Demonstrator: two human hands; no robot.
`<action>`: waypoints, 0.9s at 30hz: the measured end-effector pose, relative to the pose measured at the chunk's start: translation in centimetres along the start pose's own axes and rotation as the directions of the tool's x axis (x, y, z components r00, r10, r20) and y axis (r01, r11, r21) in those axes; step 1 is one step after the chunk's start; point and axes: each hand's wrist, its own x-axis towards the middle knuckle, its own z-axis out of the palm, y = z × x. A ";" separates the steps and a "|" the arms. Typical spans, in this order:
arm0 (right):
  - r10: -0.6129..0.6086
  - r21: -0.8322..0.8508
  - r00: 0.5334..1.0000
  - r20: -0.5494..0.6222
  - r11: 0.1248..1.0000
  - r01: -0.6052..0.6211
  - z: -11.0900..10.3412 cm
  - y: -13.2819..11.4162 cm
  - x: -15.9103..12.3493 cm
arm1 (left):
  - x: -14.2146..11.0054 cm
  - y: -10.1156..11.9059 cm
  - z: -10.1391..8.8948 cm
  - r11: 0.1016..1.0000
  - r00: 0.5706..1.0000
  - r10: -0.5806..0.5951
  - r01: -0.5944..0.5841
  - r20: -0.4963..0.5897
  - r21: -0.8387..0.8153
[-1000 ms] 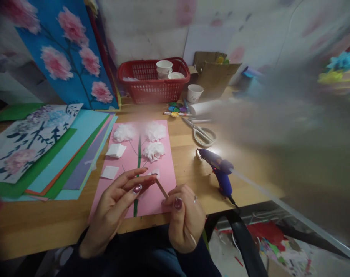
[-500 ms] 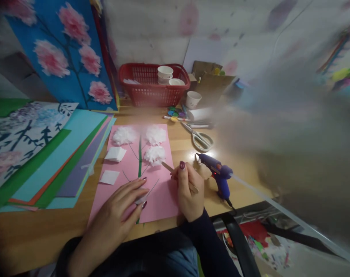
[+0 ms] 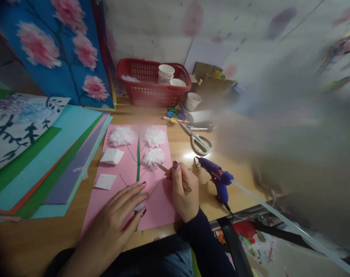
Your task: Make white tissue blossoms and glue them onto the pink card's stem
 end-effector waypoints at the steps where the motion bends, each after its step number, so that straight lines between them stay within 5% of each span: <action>1: 0.002 -0.008 1.000 0.008 1.000 -0.002 0.0 -0.1 0.1 | 0.1 0.0 0.0 1.000 1.000 0.002 -0.002 -0.003 -0.001; 14: 0.007 -0.221 0.987 0.159 0.975 0.028 0.5 -2.6 3.3 | 0.0 -0.1 0.1 0.998 1.000 -0.018 0.019 0.022 -0.052; 22: 0.048 0.056 0.998 -0.029 0.997 -0.046 -0.8 -1.9 2.0 | -0.1 0.2 0.1 0.996 0.997 -0.069 0.072 0.047 -0.055; 27: 0.076 0.286 0.980 -0.183 0.958 -0.021 -2.4 -2.0 0.2 | -0.1 0.2 -0.7 0.976 0.983 -0.165 0.151 -0.078 -0.158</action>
